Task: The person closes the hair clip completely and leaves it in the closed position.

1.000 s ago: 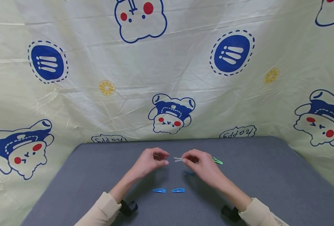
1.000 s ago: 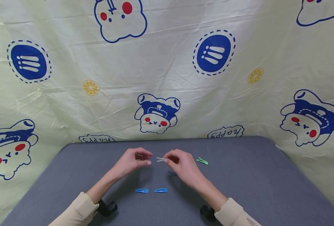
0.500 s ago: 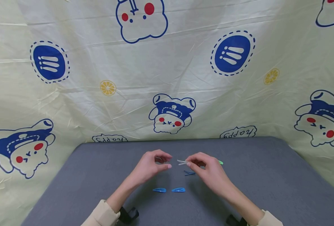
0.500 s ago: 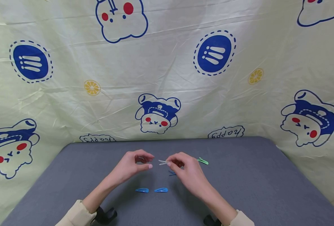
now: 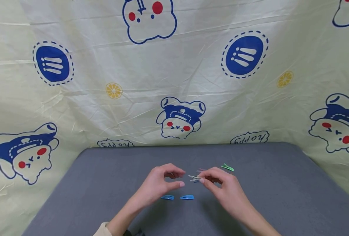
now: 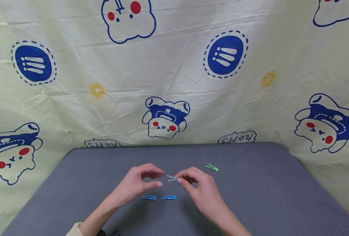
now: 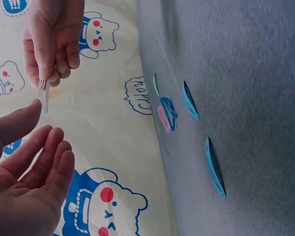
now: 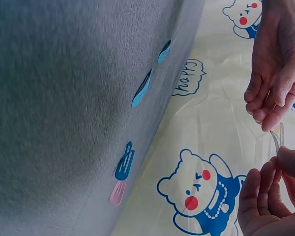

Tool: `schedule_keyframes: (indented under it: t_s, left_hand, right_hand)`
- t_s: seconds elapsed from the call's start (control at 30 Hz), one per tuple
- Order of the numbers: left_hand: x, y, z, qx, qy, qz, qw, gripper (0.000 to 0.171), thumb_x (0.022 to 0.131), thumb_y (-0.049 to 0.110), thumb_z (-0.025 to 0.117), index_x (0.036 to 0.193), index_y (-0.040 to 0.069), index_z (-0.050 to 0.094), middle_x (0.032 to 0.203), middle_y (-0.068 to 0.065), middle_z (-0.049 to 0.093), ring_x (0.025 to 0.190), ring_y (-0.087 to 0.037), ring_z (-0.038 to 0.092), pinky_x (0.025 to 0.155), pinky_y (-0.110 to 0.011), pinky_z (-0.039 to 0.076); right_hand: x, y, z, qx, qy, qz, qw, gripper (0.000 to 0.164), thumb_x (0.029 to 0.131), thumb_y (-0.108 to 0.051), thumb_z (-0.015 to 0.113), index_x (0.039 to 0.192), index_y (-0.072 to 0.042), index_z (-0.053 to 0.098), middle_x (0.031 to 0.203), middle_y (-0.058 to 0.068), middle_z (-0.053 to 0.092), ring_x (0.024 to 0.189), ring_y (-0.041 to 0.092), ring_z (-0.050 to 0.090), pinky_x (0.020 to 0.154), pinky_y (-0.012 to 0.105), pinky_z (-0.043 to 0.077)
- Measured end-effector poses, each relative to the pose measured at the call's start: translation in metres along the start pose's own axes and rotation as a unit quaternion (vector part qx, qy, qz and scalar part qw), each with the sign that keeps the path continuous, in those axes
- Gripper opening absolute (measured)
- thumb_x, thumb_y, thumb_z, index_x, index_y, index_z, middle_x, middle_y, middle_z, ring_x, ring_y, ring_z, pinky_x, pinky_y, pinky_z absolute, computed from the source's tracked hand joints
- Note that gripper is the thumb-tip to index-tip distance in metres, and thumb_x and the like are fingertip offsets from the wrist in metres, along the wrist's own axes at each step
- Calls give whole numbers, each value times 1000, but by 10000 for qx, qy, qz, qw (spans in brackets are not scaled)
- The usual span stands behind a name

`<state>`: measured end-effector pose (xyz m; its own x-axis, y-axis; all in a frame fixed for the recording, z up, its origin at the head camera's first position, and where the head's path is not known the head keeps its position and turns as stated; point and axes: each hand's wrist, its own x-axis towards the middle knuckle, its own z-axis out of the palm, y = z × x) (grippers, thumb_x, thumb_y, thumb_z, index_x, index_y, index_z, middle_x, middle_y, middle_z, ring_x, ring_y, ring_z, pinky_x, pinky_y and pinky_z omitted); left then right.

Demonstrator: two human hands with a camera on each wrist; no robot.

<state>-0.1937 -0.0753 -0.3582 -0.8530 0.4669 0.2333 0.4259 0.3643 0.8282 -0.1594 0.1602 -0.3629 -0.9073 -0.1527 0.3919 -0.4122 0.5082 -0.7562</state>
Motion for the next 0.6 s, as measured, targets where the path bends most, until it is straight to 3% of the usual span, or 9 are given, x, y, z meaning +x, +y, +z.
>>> schedule_keyframes:
  t_s: [0.27, 0.43, 0.6]
  left_hand:
    - [-9, 7, 5, -195, -38, -45, 9998, 24, 85, 20, 79, 108, 23, 73, 101, 13, 66, 96, -11, 60, 90, -35, 48]
    - [-12, 12, 9, -257, -7, -20, 9997, 22, 85, 22, 80, 106, 25, 74, 100, 12, 66, 96, -11, 60, 90, -34, 48]
    - [-13, 15, 14, -267, 25, 243, 9993, 24, 83, 27, 81, 106, 23, 75, 101, 8, 67, 95, -11, 59, 88, -32, 49]
  right_hand:
    - [-14, -6, 0, 231, 59, 85, 9997, 12, 89, -13, 73, 95, -24, 72, 93, -12, 66, 83, 9, 63, 79, 29, 53]
    - [-20, -7, 0, 405, 65, 141, 9991, 11, 90, -17, 72, 95, -26, 72, 93, -9, 67, 83, 10, 63, 79, 29, 53]
    - [-23, -9, 0, 545, 67, 272, 9981, 9, 90, -19, 72, 95, -28, 71, 94, -10, 67, 84, 11, 63, 79, 29, 53]
